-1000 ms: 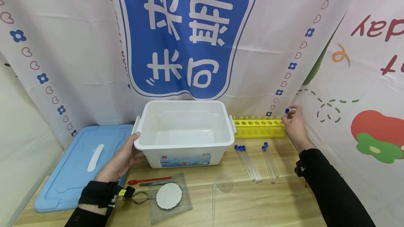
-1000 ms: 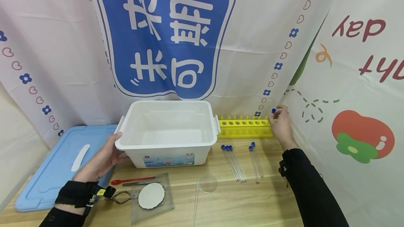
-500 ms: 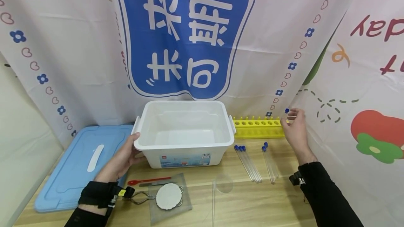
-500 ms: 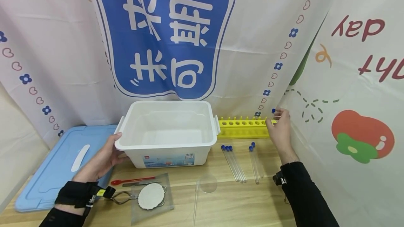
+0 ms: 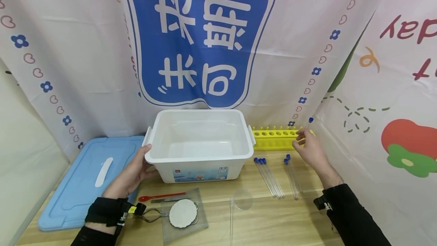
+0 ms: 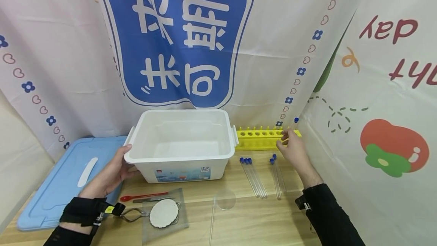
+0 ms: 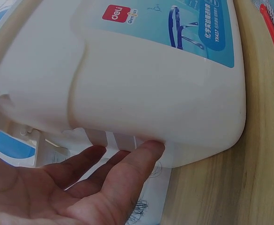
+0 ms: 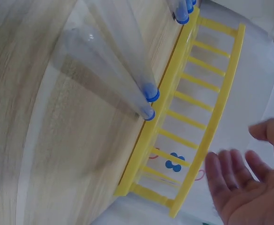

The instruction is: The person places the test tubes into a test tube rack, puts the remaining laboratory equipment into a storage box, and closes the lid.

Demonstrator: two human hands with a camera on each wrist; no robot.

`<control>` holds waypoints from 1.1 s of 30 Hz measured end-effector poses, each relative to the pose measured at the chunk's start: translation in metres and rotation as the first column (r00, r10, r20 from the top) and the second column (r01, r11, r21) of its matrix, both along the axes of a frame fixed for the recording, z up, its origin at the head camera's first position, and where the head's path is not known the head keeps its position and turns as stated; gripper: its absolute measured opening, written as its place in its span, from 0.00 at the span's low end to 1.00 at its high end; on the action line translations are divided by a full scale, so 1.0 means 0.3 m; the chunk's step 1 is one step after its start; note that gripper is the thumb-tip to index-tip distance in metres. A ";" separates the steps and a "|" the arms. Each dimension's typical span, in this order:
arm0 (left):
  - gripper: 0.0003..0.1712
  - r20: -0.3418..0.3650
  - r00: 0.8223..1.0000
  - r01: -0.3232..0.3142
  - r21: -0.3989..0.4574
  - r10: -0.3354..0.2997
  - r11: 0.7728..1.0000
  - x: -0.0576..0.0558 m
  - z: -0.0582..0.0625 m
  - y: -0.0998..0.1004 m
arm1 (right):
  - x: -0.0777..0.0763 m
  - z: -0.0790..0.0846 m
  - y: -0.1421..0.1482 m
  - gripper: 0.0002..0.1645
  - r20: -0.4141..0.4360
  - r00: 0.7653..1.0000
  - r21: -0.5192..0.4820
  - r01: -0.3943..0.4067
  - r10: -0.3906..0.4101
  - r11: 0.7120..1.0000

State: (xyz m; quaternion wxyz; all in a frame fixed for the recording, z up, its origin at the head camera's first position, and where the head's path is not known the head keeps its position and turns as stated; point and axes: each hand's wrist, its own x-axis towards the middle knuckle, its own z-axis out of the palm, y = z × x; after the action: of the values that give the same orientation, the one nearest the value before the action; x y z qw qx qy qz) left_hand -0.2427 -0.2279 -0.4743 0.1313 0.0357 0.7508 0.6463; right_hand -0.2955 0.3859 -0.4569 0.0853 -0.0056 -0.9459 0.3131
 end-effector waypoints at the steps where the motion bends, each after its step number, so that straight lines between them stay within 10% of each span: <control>1: 0.49 0.000 1.000 0.000 -0.001 0.000 1.000 -0.001 0.001 0.002 | 0.003 -0.001 -0.002 0.31 0.016 1.000 0.019 -0.022 0.022 1.000; 33: 0.50 0.004 1.000 -0.013 0.023 0.013 1.000 0.004 0.006 0.014 | 0.006 -0.125 0.010 0.28 0.225 0.970 0.193 -0.139 0.094 0.971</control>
State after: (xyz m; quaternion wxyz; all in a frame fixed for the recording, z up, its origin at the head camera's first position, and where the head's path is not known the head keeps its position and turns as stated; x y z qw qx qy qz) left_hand -0.2416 -0.2237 -0.4723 0.1282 0.0314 0.7434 0.6557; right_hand -0.2939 0.3890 -0.4945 -0.0359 0.0256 -0.9756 0.2150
